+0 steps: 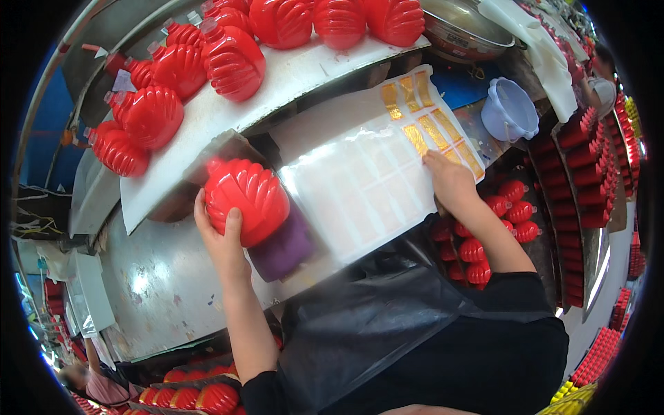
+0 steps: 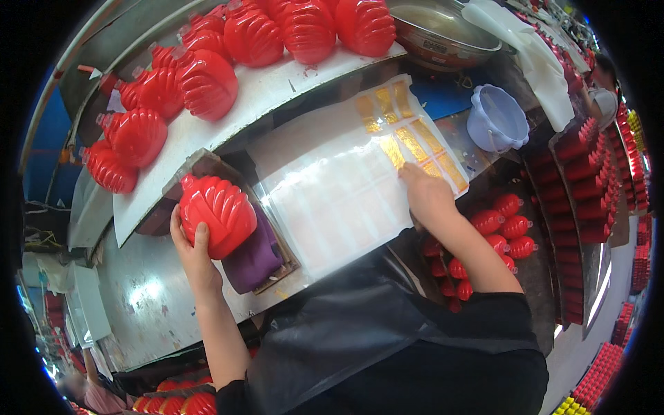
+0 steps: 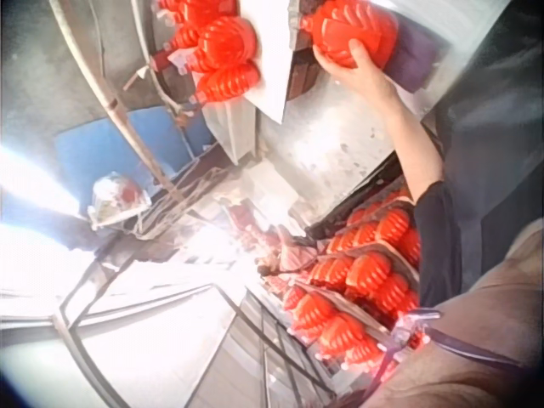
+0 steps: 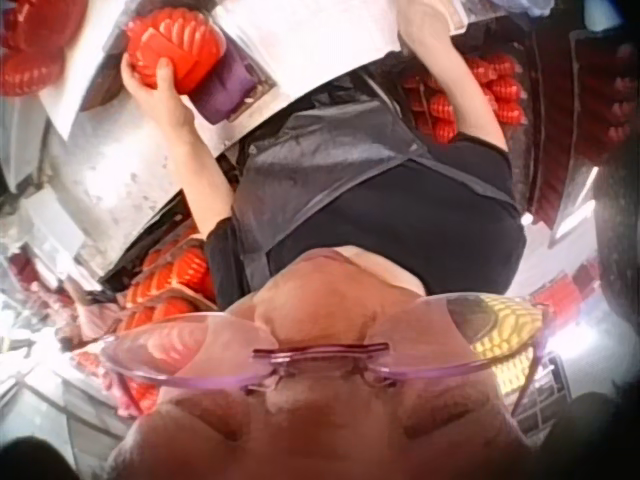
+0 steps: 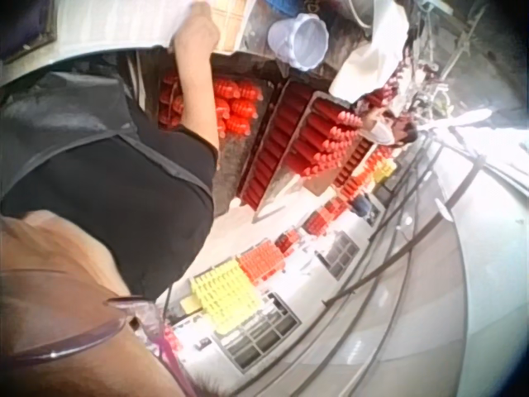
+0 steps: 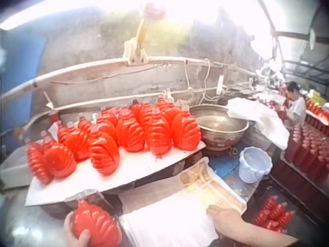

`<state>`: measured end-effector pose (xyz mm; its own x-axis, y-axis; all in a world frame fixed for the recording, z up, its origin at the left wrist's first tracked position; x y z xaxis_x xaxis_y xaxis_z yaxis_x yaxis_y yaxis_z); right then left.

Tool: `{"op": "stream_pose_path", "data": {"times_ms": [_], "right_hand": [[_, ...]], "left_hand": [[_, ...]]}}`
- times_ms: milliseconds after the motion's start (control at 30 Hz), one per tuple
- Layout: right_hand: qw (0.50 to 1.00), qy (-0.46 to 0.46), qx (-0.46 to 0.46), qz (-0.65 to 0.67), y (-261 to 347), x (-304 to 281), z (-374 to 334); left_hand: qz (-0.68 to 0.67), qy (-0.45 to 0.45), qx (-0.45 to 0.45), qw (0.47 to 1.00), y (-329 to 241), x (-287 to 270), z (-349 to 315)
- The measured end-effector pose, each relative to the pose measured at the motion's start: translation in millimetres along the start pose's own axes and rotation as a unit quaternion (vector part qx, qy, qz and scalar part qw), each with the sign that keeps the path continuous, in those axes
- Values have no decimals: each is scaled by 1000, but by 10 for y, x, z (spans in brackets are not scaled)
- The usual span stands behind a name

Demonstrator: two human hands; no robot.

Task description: The person repeatedly picks up red plastic containers, places a gold label on each, smooths it with their fingers, and sets the labeled container aside. The process is repeated for multiple containers in a consistent sequence.

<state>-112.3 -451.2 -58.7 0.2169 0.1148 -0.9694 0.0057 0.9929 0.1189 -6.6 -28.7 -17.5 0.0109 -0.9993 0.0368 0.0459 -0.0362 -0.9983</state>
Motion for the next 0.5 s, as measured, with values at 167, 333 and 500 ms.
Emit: {"op": "stream_pose_path", "data": {"times_ms": [167, 333, 500], "right_hand": [[987, 157, -28, -34, 346, -120, -580], [994, 98, -30, 32, 260, -228, -369], [986, 165, -10, 2, 289, -110, -503]], "left_hand": [[-23, -2, -7, 1000, -44, 34, 14], [-68, 5, -3, 998, -52, 54, -21], [-42, 40, 6, 998, -38, -2, -40]]}}
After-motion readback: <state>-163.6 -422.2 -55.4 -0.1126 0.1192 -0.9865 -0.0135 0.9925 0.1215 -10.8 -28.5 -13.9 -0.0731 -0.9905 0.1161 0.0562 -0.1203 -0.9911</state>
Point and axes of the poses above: each hand's wrist, its own z-axis towards the middle knuckle, its own x-axis out of the palm, y = z × x, the point moved 3 cm from there along z, towards the middle knuckle, and after that the axes turned 5 degrees about y, right-handed, at the moved point
